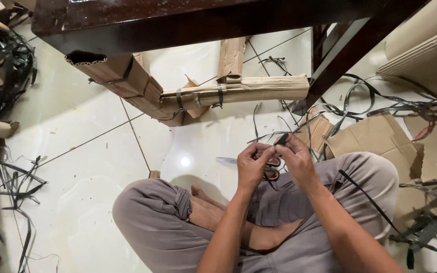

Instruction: Wrapping chair legs with protective cardboard and securing them with plastic ties using scissors.

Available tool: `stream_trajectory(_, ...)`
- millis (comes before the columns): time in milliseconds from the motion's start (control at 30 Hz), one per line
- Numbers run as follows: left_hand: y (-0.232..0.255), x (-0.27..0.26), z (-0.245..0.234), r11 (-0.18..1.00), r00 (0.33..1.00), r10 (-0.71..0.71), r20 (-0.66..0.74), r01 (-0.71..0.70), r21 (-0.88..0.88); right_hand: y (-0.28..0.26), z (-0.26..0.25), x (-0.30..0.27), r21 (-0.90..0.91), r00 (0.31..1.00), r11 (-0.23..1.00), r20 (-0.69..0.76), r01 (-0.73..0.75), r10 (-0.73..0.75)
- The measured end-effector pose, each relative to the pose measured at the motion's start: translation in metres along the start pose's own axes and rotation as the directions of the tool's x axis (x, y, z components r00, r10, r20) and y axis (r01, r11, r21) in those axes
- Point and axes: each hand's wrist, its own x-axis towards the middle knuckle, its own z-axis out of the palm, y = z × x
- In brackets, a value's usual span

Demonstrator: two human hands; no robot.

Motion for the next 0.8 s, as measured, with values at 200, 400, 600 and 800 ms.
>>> stream_trajectory(200,-0.029,0.002,0.005,0.957,0.984,-0.18,-0.006,0.174,-0.233,0.008,-0.01,0.005,0.21,0.993,0.971,0.051,-0.118,0.11)
stream_trajectory(400,-0.021,0.003,0.003,0.958,0.984,-0.17,-0.048,0.153,-0.244,-0.013,0.011,-0.002,0.193,0.994,0.975,0.054,-0.108,0.099)
stream_trajectory(600,-0.012,0.001,0.002,0.998,0.998,-0.032,-0.048,0.029,-0.048,0.022,-0.013,0.004,0.085,0.994,0.991,-0.027,-0.104,0.106)
stream_trajectory(800,-0.015,0.001,-0.007,0.948,0.979,0.198,-0.05,-0.178,0.265,0.037,-0.029,0.011,-0.102,0.997,0.993,-0.048,-0.059,0.054)
